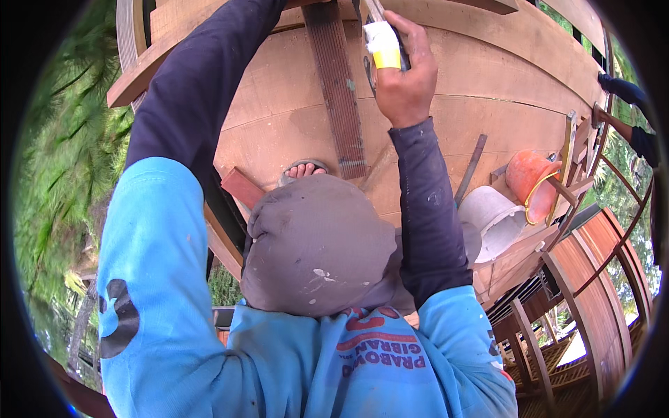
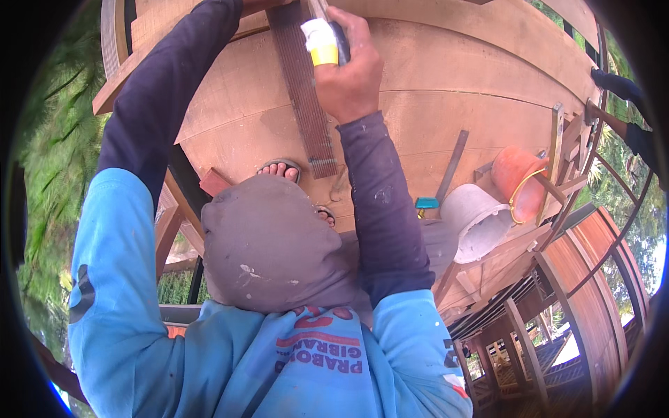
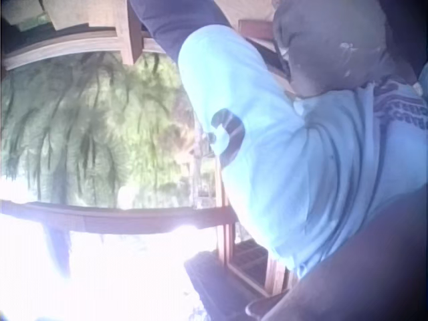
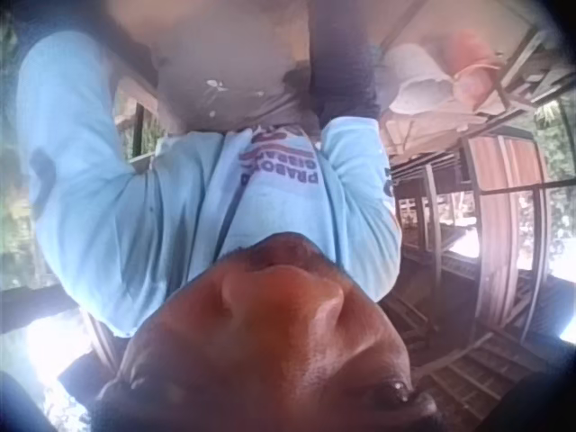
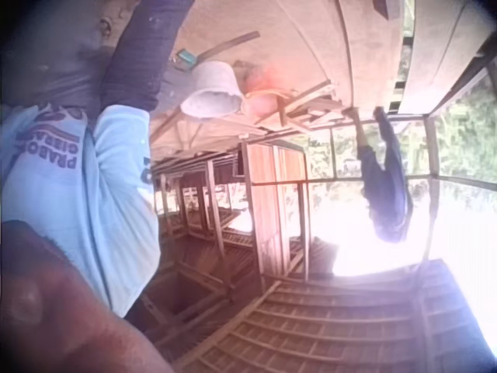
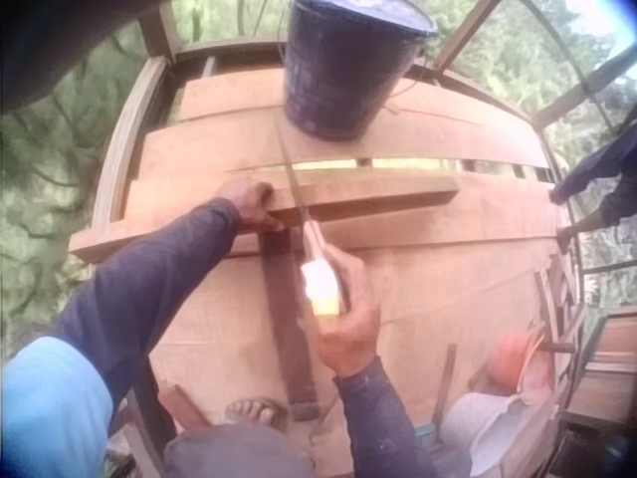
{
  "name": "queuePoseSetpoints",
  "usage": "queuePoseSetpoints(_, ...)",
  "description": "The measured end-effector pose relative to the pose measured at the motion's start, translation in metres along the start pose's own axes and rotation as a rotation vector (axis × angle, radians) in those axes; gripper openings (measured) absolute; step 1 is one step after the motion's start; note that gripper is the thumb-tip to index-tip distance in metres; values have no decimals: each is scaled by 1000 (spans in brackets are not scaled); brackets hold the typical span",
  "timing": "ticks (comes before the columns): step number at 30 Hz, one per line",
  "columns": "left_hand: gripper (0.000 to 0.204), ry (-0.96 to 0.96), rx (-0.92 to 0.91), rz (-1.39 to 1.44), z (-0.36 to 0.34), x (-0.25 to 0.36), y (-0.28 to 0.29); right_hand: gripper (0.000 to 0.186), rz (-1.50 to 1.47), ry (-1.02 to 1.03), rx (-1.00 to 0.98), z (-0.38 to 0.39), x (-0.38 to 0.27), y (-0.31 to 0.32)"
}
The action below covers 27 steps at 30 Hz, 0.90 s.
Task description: The person measures a wooden plank with a tape measure, marks it with a pencil and square, then saws the plank with a hand saw on a wooden platform.
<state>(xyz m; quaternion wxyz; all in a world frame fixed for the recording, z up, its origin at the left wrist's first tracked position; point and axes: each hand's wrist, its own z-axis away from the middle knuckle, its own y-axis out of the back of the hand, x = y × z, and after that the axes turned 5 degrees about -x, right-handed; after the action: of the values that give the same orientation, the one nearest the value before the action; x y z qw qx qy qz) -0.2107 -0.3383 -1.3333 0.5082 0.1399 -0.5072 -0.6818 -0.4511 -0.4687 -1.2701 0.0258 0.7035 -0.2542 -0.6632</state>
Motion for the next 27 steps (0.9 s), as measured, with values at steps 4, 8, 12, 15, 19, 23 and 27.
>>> queuePoseSetpoints(4, 67, -45, 8, -4, 7, -4, 3, 56, 171, -137, -45, 93, -51, 29)
queuePoseSetpoints(8, 67, -10, -62, 51, 6, -5, 8, 59, 86, -273, -28, 178, -75, 68)
queuePoseSetpoints(12, 69, -34, -16, -83, 1, -1, 4, 55, 40, -94, -9, 51, -18, 17)
queuePoseSetpoints(15, 70, 11, -24, 21, 3, 4, 5, 51, 14, 42, 27, -10, 8, -5)
queuePoseSetpoints(19, 67, -5, -33, -3, 7, -2, 12, 56, 176, -83, -36, 95, -40, 32)
queuePoseSetpoints(23, 66, -17, -38, 7, 9, -4, 8, 59, 40, -268, 13, 179, -67, 64)
queuePoseSetpoints(27, 66, -31, 10, -8, 2, -1, 11, 56, 122, -72, -12, 45, -17, 14)
